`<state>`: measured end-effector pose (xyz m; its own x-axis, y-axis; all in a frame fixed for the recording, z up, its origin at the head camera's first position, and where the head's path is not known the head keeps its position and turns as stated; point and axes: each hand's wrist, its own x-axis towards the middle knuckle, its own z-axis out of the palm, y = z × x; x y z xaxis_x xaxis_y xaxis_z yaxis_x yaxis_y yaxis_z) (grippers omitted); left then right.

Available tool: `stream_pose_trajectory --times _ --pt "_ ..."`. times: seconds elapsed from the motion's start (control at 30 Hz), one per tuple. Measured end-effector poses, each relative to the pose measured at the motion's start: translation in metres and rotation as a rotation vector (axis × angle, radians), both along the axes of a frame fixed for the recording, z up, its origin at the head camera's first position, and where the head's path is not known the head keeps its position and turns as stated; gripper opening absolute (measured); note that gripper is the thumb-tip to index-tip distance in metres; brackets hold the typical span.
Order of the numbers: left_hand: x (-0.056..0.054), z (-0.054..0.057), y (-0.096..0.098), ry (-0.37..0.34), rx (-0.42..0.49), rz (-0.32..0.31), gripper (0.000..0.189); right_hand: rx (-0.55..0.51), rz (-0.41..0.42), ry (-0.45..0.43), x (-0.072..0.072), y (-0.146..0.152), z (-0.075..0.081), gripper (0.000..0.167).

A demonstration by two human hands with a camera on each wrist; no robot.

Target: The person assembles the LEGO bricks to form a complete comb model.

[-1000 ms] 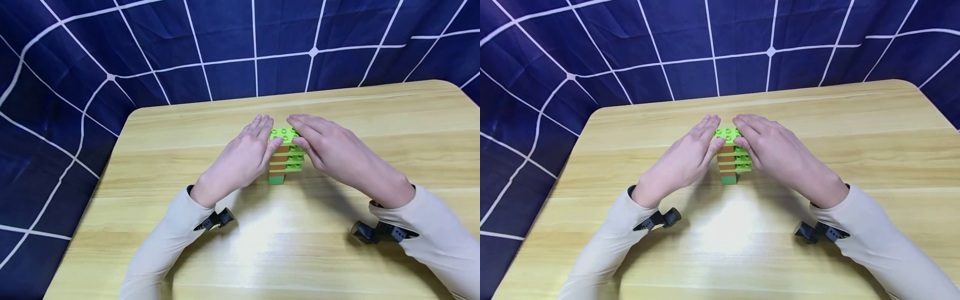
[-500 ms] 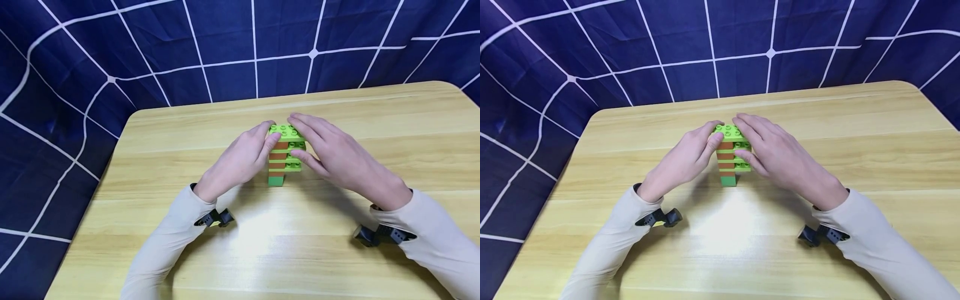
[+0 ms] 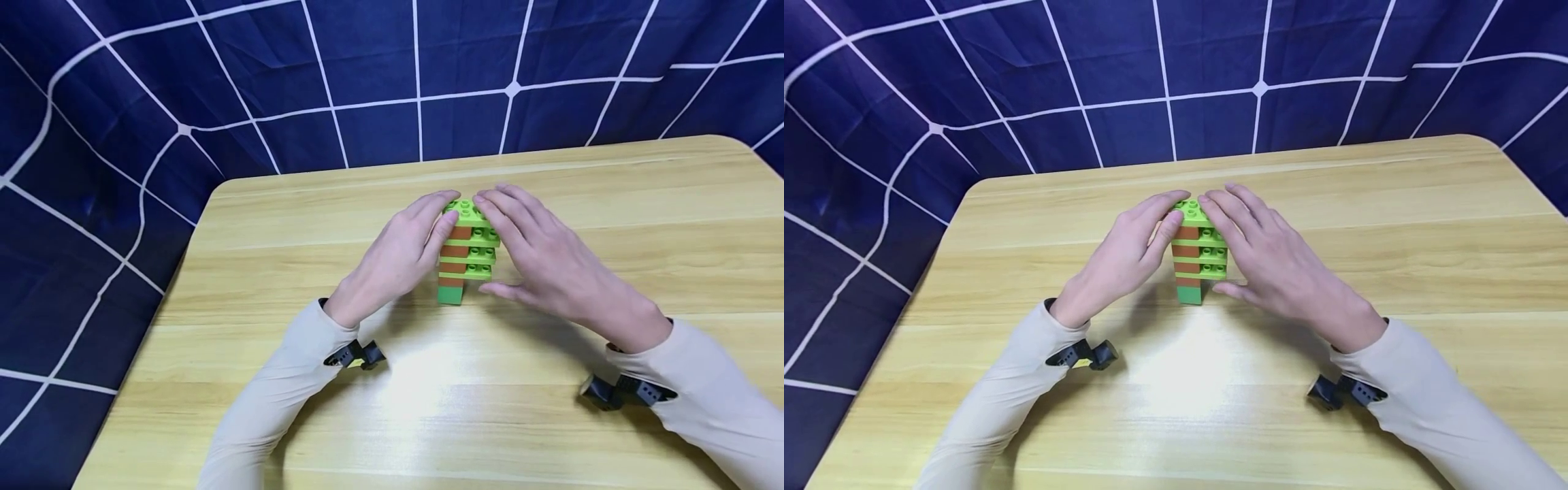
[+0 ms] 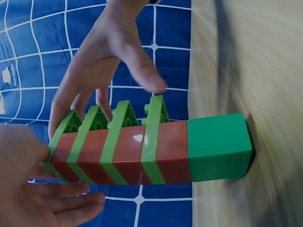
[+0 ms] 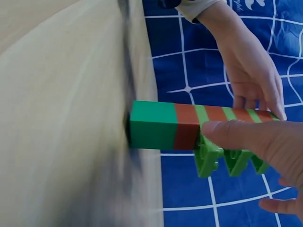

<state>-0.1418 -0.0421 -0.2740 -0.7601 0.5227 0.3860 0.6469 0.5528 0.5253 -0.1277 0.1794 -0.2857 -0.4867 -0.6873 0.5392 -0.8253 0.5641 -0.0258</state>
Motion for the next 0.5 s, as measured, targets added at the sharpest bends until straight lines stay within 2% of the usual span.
stream_pose_trajectory --times 0.07,0.13,0.33,0.5 --pt "0.0 -0.001 0.0 0.008 0.018 0.0 0.043 0.014 -0.02 0.028 0.0 -0.001 -0.003 0.12" --pt "-0.001 -0.002 0.001 0.008 0.027 -0.002 0.043 0.01 -0.038 0.061 0.0 -0.003 -0.006 0.126" --pt "-0.002 -0.005 0.001 0.034 0.027 -0.003 0.043 -0.066 -0.03 0.138 -0.001 -0.007 -0.013 0.117" --pt "-0.002 -0.008 0.001 0.113 -0.099 0.041 0.046 -0.034 -0.041 0.14 -0.001 -0.008 -0.013 0.113"
